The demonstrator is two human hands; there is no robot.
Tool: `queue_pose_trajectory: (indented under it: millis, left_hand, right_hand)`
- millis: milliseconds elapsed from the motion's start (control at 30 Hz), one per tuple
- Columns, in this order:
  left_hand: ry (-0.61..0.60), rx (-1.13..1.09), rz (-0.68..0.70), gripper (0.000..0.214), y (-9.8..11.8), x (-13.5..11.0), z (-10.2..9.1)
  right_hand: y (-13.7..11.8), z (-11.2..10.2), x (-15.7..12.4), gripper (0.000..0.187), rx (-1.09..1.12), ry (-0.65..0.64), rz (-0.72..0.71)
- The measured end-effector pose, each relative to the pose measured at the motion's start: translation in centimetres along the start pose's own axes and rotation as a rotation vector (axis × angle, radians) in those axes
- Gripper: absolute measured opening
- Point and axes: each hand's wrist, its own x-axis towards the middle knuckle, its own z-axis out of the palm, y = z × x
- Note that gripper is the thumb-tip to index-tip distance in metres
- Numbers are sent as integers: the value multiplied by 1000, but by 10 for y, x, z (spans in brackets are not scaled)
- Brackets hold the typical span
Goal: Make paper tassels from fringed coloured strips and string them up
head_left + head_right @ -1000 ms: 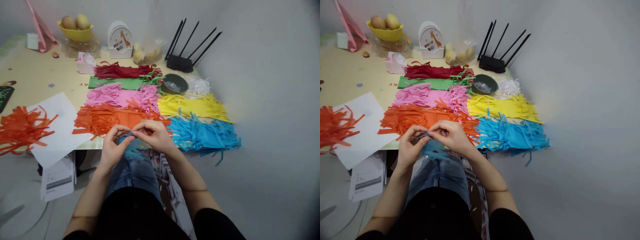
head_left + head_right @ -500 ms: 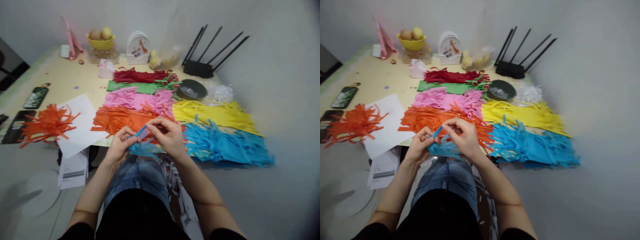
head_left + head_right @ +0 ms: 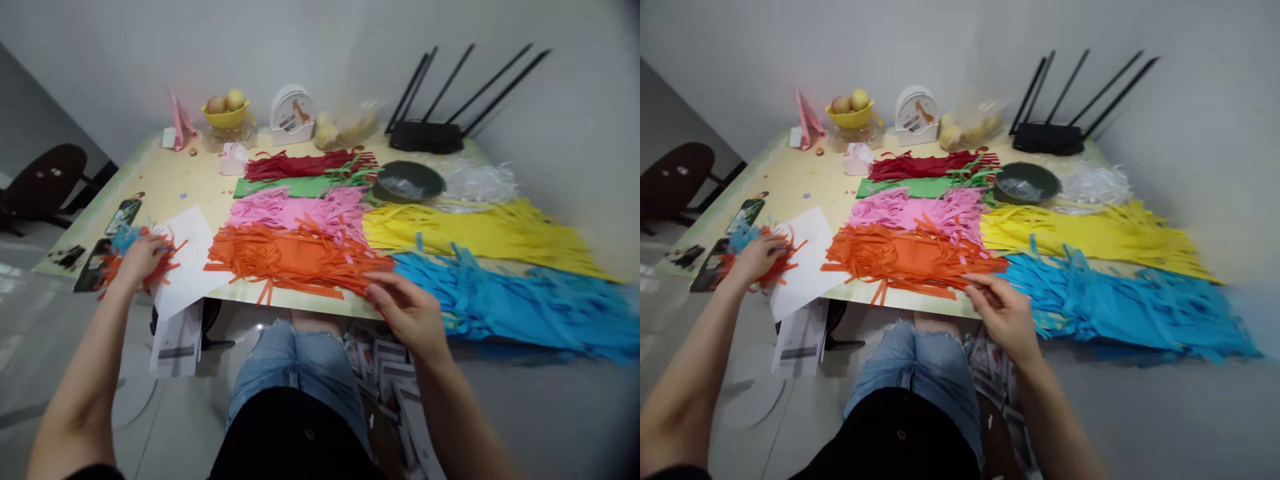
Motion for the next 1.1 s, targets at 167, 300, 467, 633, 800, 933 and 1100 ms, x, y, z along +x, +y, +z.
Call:
queue_pose_trajectory:
  millis: [167,300,467,633,800,933,1100]
  left_hand:
    - [-159,154,418,23,83,-15,45]
    - [-418,-101,874,28,204,-51,144]
    - [-973,-318,1200,23,355,-157,292]
    - [-1076,-12,1177,26,423,-215,387]
    - [-1008,74,1001,18,428,-216,422]
    - [-908,10,813,9,433,-196,428]
    - [-742,-203,581,9,434,-160,422]
  right_hand:
    - [48,-124,-7,25,-385,425,80]
    - [77,-215,-13,27,-689,284,259]
    - [107,-252,-16,26,-715,9,343]
    - [117,-261,-21,29,-716,-9,312]
    - [106,-245,-35,30,-717,89,262]
    - [105,-212,-25,35,-683,19,252]
    - [125,-204,18,40,-697,20,370]
